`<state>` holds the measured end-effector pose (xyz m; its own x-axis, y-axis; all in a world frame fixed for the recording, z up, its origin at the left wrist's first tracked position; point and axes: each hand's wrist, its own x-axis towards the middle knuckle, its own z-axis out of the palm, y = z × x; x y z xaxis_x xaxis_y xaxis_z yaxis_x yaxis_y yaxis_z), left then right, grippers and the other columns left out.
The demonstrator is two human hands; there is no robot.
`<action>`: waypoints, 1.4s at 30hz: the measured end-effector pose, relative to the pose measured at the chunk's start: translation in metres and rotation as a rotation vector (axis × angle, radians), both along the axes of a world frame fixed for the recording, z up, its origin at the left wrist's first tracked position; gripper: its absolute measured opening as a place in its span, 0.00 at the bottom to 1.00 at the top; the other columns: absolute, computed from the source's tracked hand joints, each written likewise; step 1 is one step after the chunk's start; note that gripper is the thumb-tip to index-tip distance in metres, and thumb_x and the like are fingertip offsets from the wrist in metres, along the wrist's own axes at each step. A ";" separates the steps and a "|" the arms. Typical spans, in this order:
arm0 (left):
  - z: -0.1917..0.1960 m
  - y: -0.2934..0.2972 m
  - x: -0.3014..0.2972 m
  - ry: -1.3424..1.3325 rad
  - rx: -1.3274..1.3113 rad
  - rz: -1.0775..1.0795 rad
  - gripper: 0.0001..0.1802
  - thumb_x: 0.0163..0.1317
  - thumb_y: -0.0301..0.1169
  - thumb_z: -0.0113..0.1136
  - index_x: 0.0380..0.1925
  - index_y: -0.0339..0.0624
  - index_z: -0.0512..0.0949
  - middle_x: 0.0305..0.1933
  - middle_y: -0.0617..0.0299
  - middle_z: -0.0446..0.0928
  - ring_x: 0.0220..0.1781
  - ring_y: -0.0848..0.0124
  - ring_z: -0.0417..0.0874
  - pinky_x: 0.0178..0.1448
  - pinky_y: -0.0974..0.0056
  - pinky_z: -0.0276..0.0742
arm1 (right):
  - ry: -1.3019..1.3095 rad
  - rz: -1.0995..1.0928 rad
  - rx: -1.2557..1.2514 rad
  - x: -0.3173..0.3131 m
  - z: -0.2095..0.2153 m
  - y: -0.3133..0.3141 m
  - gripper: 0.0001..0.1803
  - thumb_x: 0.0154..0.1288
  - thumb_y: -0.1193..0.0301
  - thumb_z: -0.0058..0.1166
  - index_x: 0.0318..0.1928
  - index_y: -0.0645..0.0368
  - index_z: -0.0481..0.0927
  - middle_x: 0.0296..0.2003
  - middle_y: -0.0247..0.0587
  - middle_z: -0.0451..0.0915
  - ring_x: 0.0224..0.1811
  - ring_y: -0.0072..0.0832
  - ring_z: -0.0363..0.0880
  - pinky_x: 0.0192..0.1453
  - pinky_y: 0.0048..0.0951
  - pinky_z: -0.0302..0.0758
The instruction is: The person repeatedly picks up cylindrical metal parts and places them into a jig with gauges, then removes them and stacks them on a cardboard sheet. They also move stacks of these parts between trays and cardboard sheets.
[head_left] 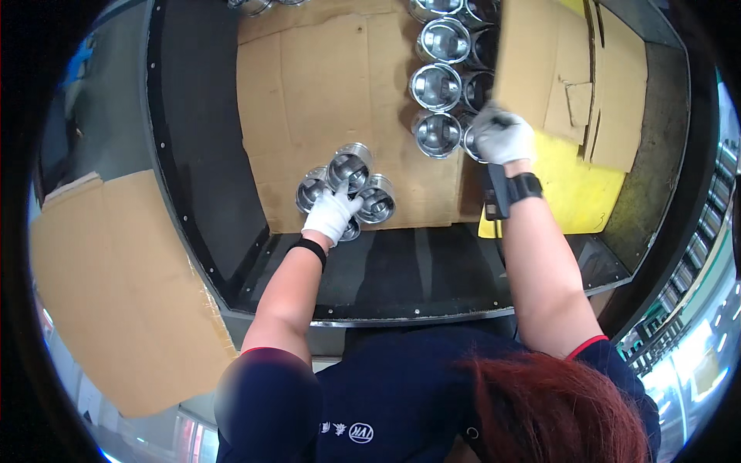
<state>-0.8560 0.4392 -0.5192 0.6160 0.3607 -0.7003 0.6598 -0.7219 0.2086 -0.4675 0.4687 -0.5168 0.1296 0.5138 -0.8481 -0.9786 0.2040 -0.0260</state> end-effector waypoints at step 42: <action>0.051 0.011 0.023 0.070 -0.019 0.113 0.15 0.64 0.27 0.56 0.49 0.53 0.83 0.60 0.45 0.77 0.57 0.46 0.82 0.58 0.49 0.82 | -1.175 1.604 0.016 -0.067 0.177 -0.092 0.31 0.55 0.76 0.61 0.61 0.65 0.73 0.39 0.44 0.84 0.43 0.29 0.83 0.50 0.30 0.79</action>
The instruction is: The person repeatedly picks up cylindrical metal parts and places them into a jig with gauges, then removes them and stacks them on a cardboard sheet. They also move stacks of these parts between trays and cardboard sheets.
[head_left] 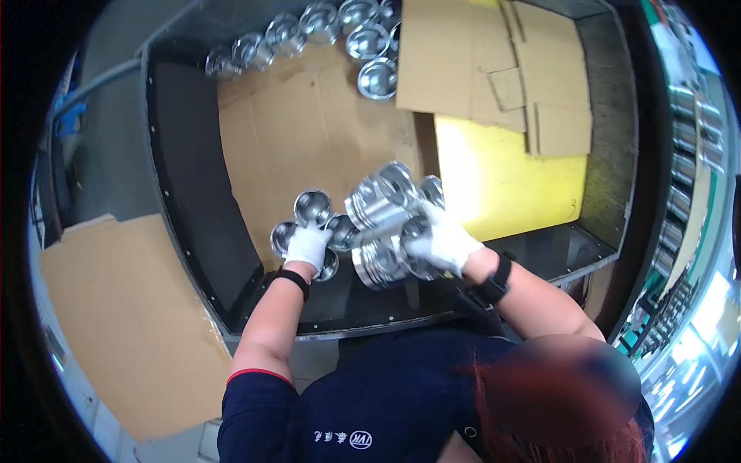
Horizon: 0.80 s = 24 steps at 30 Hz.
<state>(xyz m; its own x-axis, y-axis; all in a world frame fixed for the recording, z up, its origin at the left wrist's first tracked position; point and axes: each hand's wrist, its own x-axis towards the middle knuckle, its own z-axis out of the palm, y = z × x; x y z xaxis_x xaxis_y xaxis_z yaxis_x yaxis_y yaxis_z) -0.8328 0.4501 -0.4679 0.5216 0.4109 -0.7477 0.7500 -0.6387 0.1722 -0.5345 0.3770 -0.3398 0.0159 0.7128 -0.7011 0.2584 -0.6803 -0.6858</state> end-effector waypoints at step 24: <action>0.246 -0.090 0.228 -0.549 0.133 0.783 0.25 0.47 0.24 0.68 0.50 0.31 0.80 0.44 0.48 0.85 0.46 0.60 0.87 0.53 0.59 0.82 | -0.905 -0.971 0.003 0.690 0.300 -0.384 0.35 0.55 0.61 0.66 0.64 0.60 0.77 0.54 0.49 0.84 0.57 0.40 0.83 0.60 0.37 0.78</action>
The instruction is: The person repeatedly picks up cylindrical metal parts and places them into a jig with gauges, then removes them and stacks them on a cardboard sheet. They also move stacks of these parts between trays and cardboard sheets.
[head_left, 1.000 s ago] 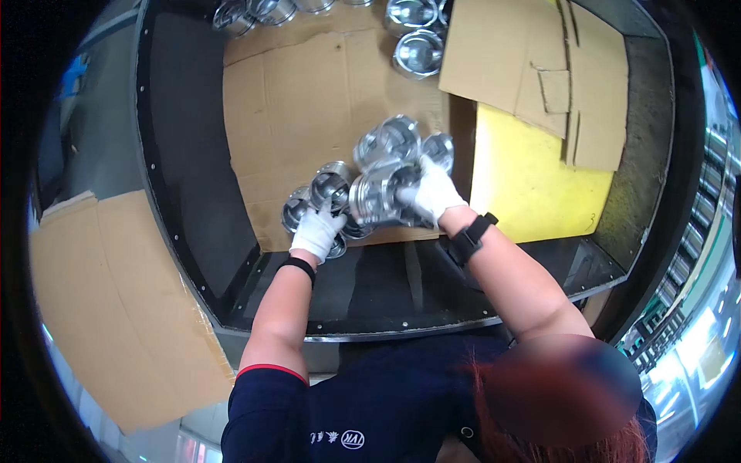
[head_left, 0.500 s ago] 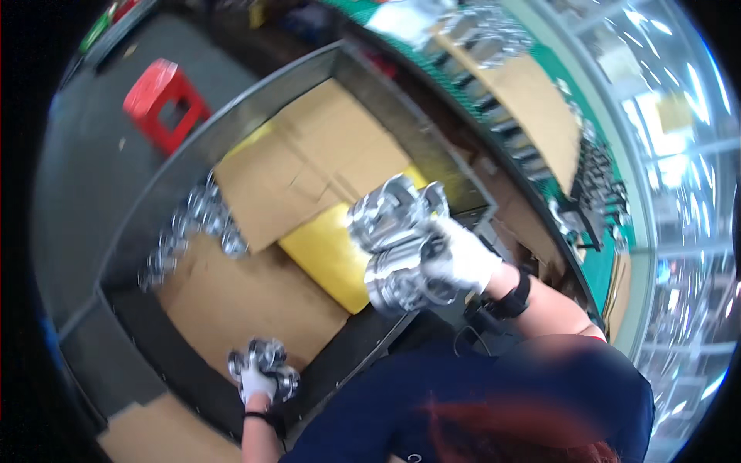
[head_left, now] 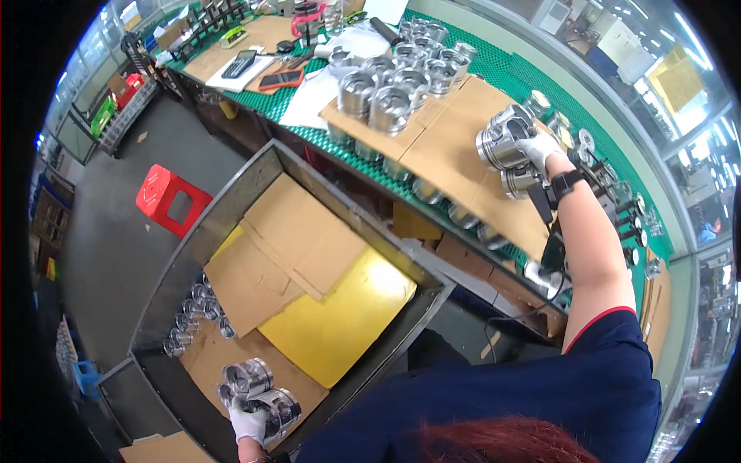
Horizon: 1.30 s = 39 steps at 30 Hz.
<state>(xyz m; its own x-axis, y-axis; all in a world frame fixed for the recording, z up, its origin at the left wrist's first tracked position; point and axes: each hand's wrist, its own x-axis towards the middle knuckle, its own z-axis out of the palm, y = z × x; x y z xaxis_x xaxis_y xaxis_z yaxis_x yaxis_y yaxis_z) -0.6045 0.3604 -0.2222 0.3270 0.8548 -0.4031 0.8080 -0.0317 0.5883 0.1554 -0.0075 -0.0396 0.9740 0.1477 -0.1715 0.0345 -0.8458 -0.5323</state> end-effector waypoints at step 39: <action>0.138 -0.168 0.617 -0.667 0.353 -1.098 0.21 0.59 0.29 0.65 0.54 0.44 0.78 0.60 0.43 0.78 0.62 0.45 0.78 0.66 0.50 0.75 | -0.094 0.030 -0.426 0.147 -0.037 -0.092 0.35 0.51 0.53 0.72 0.57 0.60 0.82 0.55 0.59 0.83 0.57 0.49 0.83 0.62 0.44 0.79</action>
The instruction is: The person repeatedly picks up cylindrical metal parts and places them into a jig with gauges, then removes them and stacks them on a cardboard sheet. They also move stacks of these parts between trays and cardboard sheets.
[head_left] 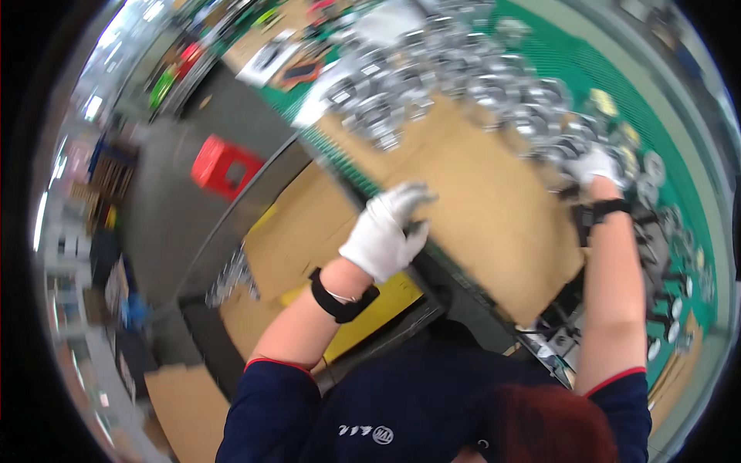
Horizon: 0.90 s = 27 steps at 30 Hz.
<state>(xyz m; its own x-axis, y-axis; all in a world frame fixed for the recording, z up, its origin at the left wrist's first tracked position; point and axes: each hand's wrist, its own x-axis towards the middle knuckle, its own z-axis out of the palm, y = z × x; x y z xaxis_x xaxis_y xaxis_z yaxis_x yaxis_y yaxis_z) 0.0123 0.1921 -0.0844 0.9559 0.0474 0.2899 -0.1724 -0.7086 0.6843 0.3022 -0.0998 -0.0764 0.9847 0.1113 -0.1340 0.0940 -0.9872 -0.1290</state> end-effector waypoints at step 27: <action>-0.278 0.268 -0.789 1.027 -0.412 1.053 0.20 0.63 0.36 0.63 0.54 0.43 0.81 0.56 0.47 0.83 0.60 0.49 0.81 0.66 0.51 0.77 | 0.950 1.239 -0.152 -0.693 -0.351 0.546 0.21 0.70 0.58 0.55 0.56 0.58 0.83 0.51 0.55 0.85 0.49 0.44 0.86 0.58 0.39 0.80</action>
<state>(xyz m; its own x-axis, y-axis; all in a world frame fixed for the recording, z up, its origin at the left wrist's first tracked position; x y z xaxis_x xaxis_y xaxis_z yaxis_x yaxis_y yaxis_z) -0.7770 0.4601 -0.3629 0.2103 0.7217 -0.6595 0.9292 0.0620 0.3642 -0.3905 0.4464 -0.4271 -0.1543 0.6840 -0.7130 0.7703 -0.3686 -0.5203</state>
